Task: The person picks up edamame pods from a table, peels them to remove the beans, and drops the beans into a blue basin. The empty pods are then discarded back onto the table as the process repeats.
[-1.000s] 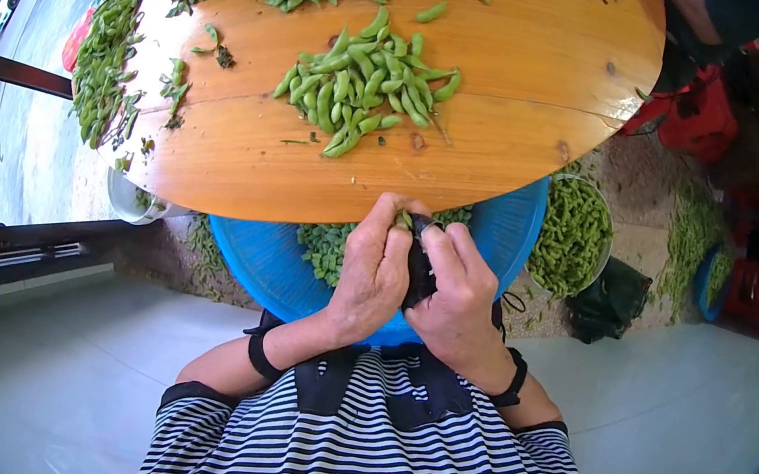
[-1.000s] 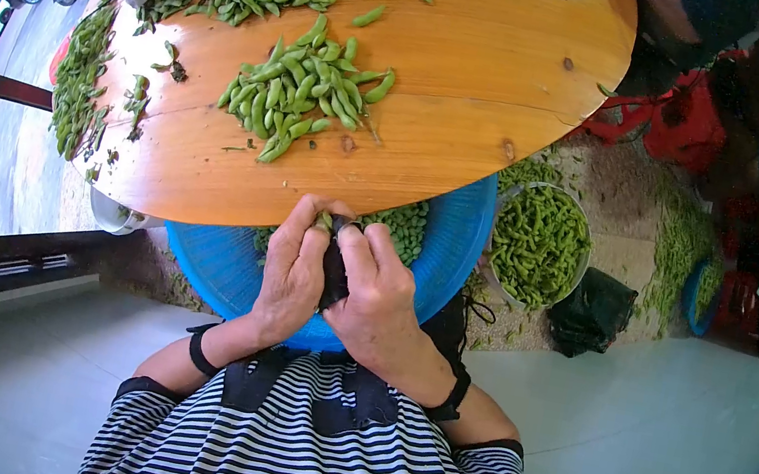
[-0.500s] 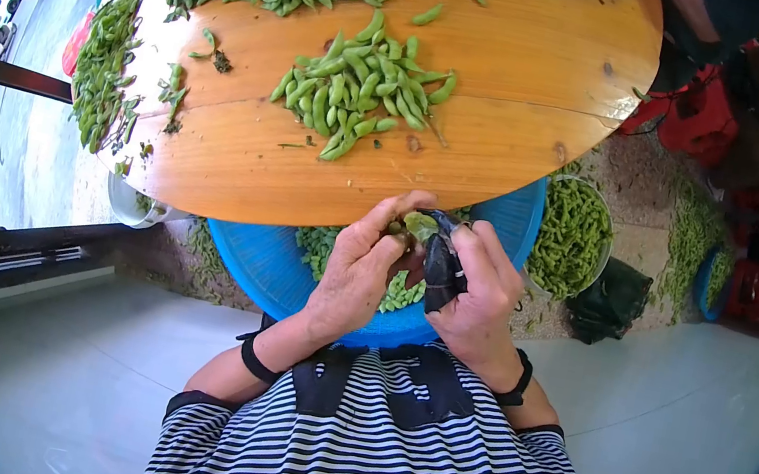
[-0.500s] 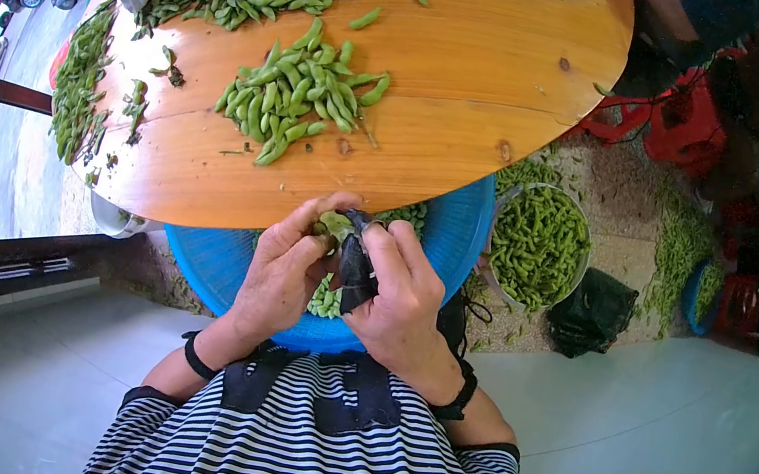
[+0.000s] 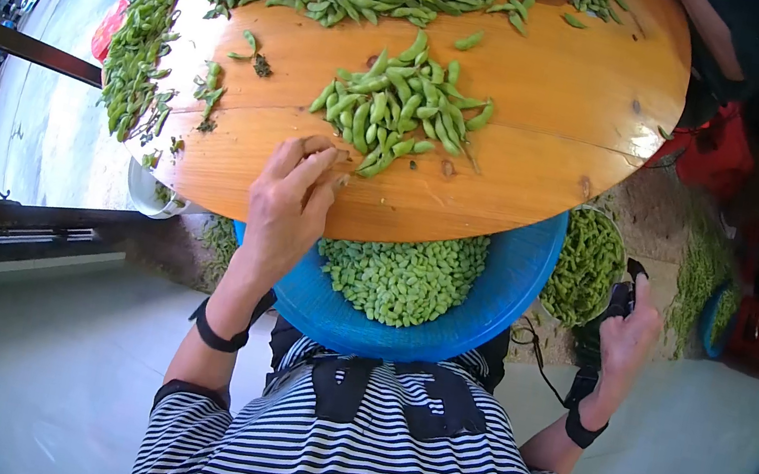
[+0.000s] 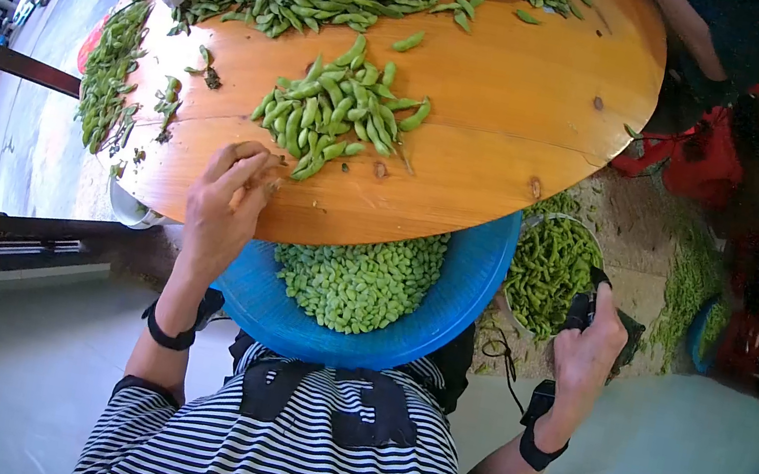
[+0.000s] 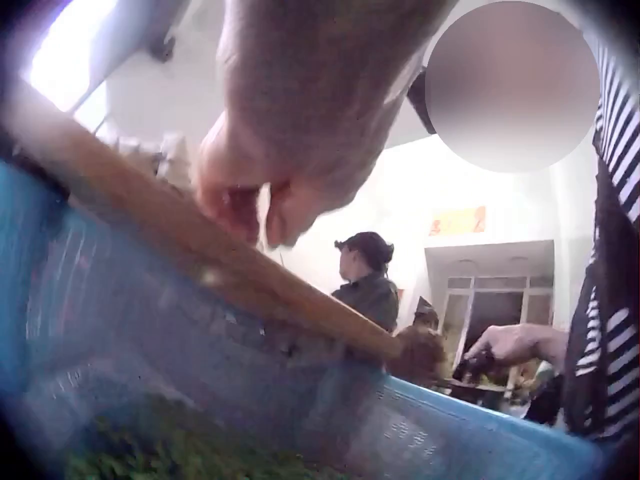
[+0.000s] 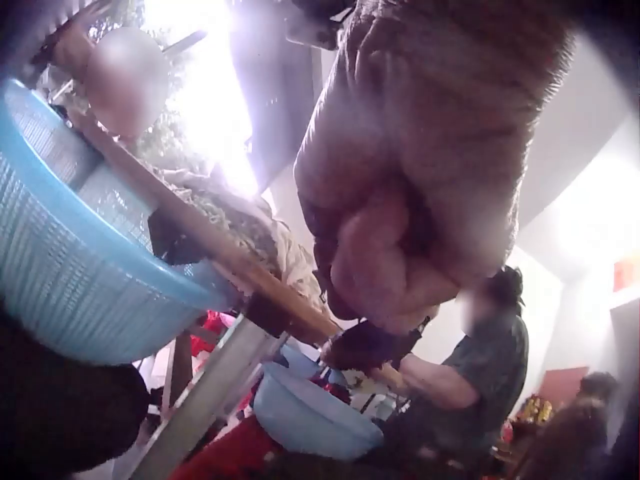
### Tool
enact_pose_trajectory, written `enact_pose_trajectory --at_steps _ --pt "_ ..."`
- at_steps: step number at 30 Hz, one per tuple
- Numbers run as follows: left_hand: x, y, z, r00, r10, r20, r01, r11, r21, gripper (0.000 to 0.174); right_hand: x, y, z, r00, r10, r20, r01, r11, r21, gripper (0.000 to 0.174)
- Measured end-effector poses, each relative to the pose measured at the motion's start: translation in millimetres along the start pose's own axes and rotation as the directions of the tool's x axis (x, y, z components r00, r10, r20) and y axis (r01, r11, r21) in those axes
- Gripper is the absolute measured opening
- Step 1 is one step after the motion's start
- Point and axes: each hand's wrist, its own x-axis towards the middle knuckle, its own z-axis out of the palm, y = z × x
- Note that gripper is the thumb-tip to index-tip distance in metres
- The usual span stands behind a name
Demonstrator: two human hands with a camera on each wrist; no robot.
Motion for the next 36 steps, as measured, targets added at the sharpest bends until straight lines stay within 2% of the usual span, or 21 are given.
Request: enact_pose_trajectory --at_steps 1,4,8,10,11,12,13,14,15,16,17,18,19,21,23,27,30,31,33,34,36 --pt "4 -7 4 0.995 0.089 -0.047 -0.086 0.993 0.08 0.013 0 0 3 0.999 -0.044 0.004 0.044 0.999 0.019 0.05" --pt "10 -14 5 0.989 0.145 -0.021 -0.142 0.984 0.108 0.014 3 -7 7 0.995 -0.098 -0.004 0.098 0.994 0.049 0.051" --pt "10 -44 -10 0.993 0.114 0.018 -0.115 0.967 0.23 0.018 6 0 11 0.992 -0.116 -0.039 0.119 0.989 0.087 0.048" --pt "12 -65 -28 0.988 0.1 -0.114 -0.014 0.806 0.592 0.019 5 2 5 0.996 -0.077 -0.032 0.08 0.994 0.079 0.047" --pt "15 -74 -38 0.985 0.049 -0.167 0.083 0.716 0.693 0.02 5 4 3 0.999 -0.033 -0.024 0.035 0.997 0.07 0.047" --pt "21 -78 -48 0.974 0.007 -0.226 0.175 0.608 0.774 0.021 4 8 3 0.999 -0.03 -0.029 0.032 0.997 0.073 0.047" --pt "26 -79 -57 0.97 0.083 -0.23 0.146 0.558 0.817 0.024 4 14 4 0.999 -0.034 -0.032 0.036 0.998 0.058 0.047" --pt "32 -77 -56 0.969 0.087 -0.23 0.144 0.56 0.816 0.024 4 16 5 0.999 -0.04 -0.034 0.041 0.998 0.042 0.047" --pt "40 -68 -51 0.973 0.065 -0.221 0.082 0.799 0.595 0.025 4 14 6 0.999 -0.038 -0.036 0.04 0.998 0.043 0.047" --pt "47 -59 -44 0.978 0.045 -0.205 0.021 0.952 0.306 0.026 4 8 7 0.995 -0.082 -0.055 0.087 0.992 0.092 0.047" --pt "52 -49 -35 0.995 -0.007 -0.096 0.021 0.989 0.143 0.029 4 4 8 0.989 -0.126 -0.077 0.136 0.981 0.141 0.047" --pt "55 -36 -27 0.994 -0.098 0.053 0.094 0.992 0.081 0.031 4 1 8 0.989 -0.129 -0.079 0.139 0.98 0.141 0.047" --pt "55 -33 -15 0.996 -0.034 0.081 0.034 0.999 0.004 0.029 5 -3 7 0.988 -0.139 -0.071 0.148 0.978 0.146 0.047" --pt "51 -24 0 0.999 0.02 0.047 -0.02 1.0 -0.004 0.03 5 -8 5 0.987 -0.148 -0.066 0.157 0.976 0.152 0.046" --pt "43 -13 10 0.996 0.025 0.086 -0.022 0.999 -0.03 0.03 4 -12 0 0.998 -0.045 0.033 0.041 0.994 0.104 0.046" --pt "29 17 23 0.991 0.064 0.115 -0.05 0.992 -0.119 0.027 4 -13 6 0.998 -0.048 0.045 0.044 0.995 0.088 0.045" --pt "29 11 23 0.986 0.144 0.078 -0.148 0.988 0.04 0.028 5 -18 9 0.991 -0.132 -0.037 0.136 0.98 0.146 0.044" --pt "30 8 20 0.986 0.148 0.08 -0.151 0.988 0.035 0.028 5 -22 8 0.984 -0.167 -0.054 0.174 0.969 0.174 0.043" --pt "32 -1 10 0.976 -0.077 0.205 0.105 0.986 -0.13 0.029 3 -29 7 0.978 -0.196 -0.072 0.207 0.958 0.2 0.041" --pt "31 -5 7 0.975 -0.076 0.209 0.105 0.986 -0.132 0.029 1 -33 6 0.978 -0.201 -0.062 0.21 0.951 0.225 0.039" --pt "28 -10 3 0.925 -0.322 0.202 0.37 0.887 -0.278 0.028 0 -43 6 0.978 -0.204 -0.053 0.21 0.945 0.251 0.037"
